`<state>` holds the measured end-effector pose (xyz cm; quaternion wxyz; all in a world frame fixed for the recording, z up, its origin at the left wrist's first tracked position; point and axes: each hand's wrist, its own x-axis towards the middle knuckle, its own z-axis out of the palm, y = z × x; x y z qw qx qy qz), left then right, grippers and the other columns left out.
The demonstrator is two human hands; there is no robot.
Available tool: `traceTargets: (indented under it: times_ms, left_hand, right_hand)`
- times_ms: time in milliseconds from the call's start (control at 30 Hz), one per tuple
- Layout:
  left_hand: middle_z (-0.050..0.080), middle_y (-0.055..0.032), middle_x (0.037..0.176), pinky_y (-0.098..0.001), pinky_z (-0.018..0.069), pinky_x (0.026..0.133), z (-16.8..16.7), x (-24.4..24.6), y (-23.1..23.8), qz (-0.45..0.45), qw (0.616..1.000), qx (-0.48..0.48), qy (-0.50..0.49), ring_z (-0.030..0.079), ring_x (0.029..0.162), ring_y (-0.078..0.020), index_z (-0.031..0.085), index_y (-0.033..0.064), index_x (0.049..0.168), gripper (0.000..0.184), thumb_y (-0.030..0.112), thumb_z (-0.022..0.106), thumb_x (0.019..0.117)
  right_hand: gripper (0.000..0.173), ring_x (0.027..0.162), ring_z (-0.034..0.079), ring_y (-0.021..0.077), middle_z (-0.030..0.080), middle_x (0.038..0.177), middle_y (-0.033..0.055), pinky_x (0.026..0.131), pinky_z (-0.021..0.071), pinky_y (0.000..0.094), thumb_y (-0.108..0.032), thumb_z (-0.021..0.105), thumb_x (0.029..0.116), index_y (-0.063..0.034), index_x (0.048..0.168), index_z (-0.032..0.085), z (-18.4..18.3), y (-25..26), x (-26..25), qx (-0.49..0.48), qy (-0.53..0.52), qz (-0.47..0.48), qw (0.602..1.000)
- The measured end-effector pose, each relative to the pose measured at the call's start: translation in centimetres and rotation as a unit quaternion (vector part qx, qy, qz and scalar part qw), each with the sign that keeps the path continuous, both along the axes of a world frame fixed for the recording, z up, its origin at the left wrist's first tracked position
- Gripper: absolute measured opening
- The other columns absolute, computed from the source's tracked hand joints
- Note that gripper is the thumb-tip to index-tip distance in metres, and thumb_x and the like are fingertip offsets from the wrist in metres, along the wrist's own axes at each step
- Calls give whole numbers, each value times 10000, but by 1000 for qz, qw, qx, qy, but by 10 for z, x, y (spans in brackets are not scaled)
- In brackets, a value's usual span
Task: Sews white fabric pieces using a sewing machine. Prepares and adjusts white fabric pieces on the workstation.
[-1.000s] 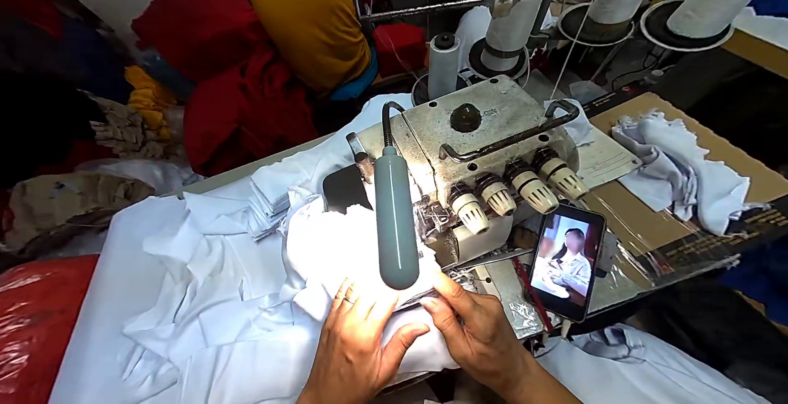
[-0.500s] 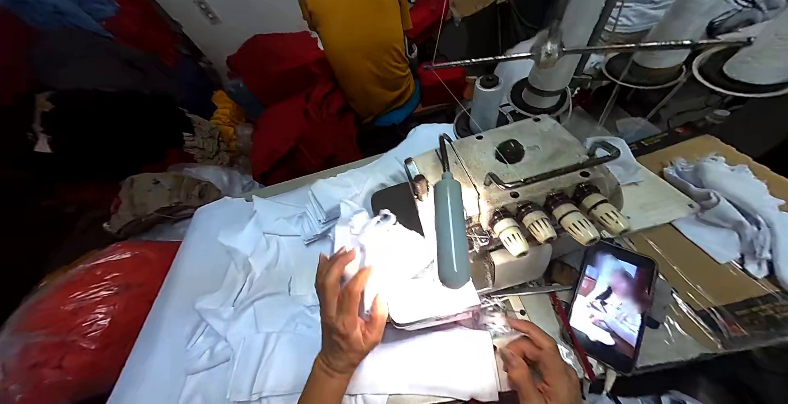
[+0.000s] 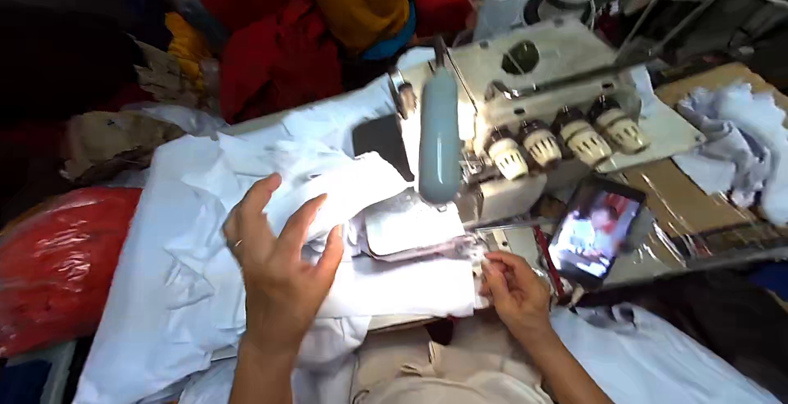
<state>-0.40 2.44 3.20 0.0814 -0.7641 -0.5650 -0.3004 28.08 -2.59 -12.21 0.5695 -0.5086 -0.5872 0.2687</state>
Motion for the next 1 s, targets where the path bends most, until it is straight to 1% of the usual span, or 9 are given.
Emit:
traceTargets:
  times_ms: [100,200,367,500,567,633,733,800,1000]
  left_hand:
    - [671,-108,1067,-317,530,931,-30,55,-47,-153,986,10,-59,644,1040,-195,727,90,1053,156,208,650,986]
    - [737,-129,1074,-344,599,862,-85,96,-59,-265,960,-94,5,718,999,-248,750,21,1103,193,93,605,997]
    - [684,-142,855,-352,584,660,-111,112,-53,-265,958,-60,86,683,764,-282,728,-21,884,140,27,601,917]
    - [709,-110,944,-304,601,806,-109,95,-41,-277,945,-125,-118,701,899,-191,725,2,912,138,83,616,938]
    - [718,-75,937,-227,598,774,-105,89,-39,-264,925,-121,-246,693,872,-100,738,14,892,98,72,663,913]
    - [724,-58,939,-197,591,738,-101,87,-44,-236,921,-81,-299,688,848,-70,744,34,890,63,74,696,896]
    - [723,-68,969,-200,577,783,-101,87,-49,-230,936,-19,-266,682,892,-89,746,43,934,59,81,706,913]
    - [710,-91,973,-221,557,828,-101,85,-50,-249,949,11,-195,671,911,-127,733,31,984,87,89,684,941]
    - [700,-110,937,-232,547,805,-101,82,-49,-251,959,47,-127,663,870,-155,714,10,975,99,88,658,951]
  right_hand:
    - [219,575,646,31,687,763,15,509,575,206,-150,610,1007,22,1139,637,6,1,0,-43,41,8,998]
    - [195,531,613,31,667,728,9,469,549,200,-137,614,1003,20,1114,645,10,3,1,-46,35,10,998]
    - [182,517,605,30,659,701,8,463,541,193,-133,603,1013,21,1102,642,10,2,1,-37,28,9,999]
    - [167,528,614,38,668,727,2,464,545,196,-121,616,1008,4,1114,648,16,-1,0,-55,80,2,995]
    - [131,549,626,45,675,750,-12,490,552,196,-119,589,1023,-33,1112,632,31,-6,-1,-94,147,-8,985]
    - [137,576,668,84,711,749,15,535,588,234,-120,564,1037,-34,1066,667,50,-12,-3,-167,205,25,964]
    - [186,753,731,129,747,870,60,732,637,297,-78,570,1027,24,1068,720,77,-13,-5,-337,299,159,879]
    - [155,780,734,116,744,869,54,773,634,289,-39,583,1013,33,1040,718,85,-10,-9,-382,327,192,843]
    - [74,652,691,47,715,747,4,666,608,209,-44,662,968,-12,950,727,83,-8,-17,-349,204,168,899]
